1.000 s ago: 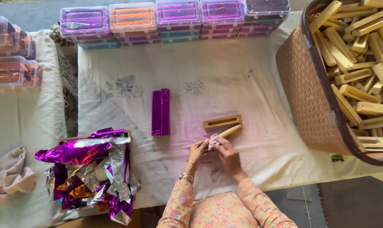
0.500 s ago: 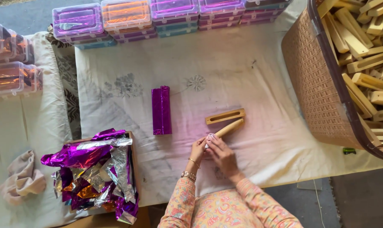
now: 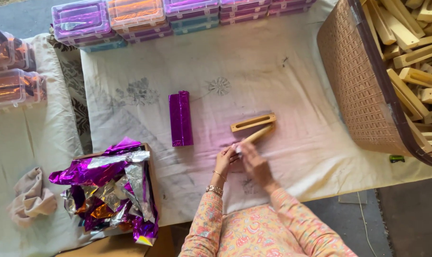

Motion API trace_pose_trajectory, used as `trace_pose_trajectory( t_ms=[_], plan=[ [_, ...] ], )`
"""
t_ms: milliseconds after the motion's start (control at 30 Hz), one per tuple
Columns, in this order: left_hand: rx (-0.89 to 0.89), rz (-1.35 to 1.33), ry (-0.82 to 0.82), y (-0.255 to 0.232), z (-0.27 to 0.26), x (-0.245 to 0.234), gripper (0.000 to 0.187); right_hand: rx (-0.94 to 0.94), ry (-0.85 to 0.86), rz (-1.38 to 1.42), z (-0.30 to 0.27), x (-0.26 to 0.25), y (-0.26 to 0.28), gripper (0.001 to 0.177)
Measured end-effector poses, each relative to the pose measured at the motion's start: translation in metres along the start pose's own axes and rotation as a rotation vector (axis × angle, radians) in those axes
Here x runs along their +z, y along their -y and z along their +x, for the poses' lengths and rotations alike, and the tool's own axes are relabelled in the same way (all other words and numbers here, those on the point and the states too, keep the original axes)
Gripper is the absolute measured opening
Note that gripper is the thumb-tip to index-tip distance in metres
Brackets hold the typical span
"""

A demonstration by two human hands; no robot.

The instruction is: The person wraps a small wooden object in purple foil, folding the edges to create a neat package. They then pick up another wooden object from a basket and wipe it with a cloth.

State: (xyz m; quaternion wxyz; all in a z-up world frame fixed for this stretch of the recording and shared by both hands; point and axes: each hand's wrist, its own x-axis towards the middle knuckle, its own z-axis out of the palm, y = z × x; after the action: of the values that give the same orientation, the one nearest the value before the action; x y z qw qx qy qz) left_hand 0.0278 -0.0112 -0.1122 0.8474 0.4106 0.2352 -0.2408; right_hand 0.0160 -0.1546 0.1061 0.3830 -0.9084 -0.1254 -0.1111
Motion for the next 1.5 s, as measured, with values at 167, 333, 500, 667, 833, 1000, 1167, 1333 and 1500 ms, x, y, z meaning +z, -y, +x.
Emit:
trace_pose_trajectory(
  t_ms=[167,333,500,667,833,1000,1167,1333,1500],
  plan=[
    [-0.078,0.044,-0.005,-0.048,-0.038,0.04,0.04,0.12,0.074,-0.038,0.01,-0.019,-0.052,0.044],
    [-0.122,0.012,-0.037,-0.032,-0.026,0.025,0.038,0.098,-0.109,-0.212,0.0,0.008,-0.026,0.037],
    [-0.104,0.035,0.005,-0.026,-0.021,0.015,0.038,-0.077,-0.003,-0.216,0.008,0.0,-0.02,0.037],
    [-0.089,0.042,0.052,-0.053,-0.04,0.037,0.04,0.014,-0.087,-0.314,0.024,-0.017,-0.051,0.031],
    [-0.133,0.036,0.006,-0.05,-0.04,0.037,0.046,0.037,-0.076,-0.314,-0.006,0.015,-0.009,0.045],
    [-0.139,0.026,0.018,-0.052,-0.041,0.035,0.047,-0.043,0.001,-0.254,-0.003,0.0,-0.032,0.05],
    [-0.126,0.042,0.056,-0.064,-0.054,0.044,0.045,0.056,-0.037,-0.303,0.02,-0.018,-0.064,0.043],
    [-0.16,0.026,0.022,-0.066,-0.053,0.046,0.043,0.107,-0.024,-0.305,-0.009,0.021,-0.034,0.042],
    [-0.103,0.067,0.062,-0.041,-0.036,0.022,0.042,0.018,0.064,-0.226,0.0,-0.002,-0.036,0.039]
  ],
)
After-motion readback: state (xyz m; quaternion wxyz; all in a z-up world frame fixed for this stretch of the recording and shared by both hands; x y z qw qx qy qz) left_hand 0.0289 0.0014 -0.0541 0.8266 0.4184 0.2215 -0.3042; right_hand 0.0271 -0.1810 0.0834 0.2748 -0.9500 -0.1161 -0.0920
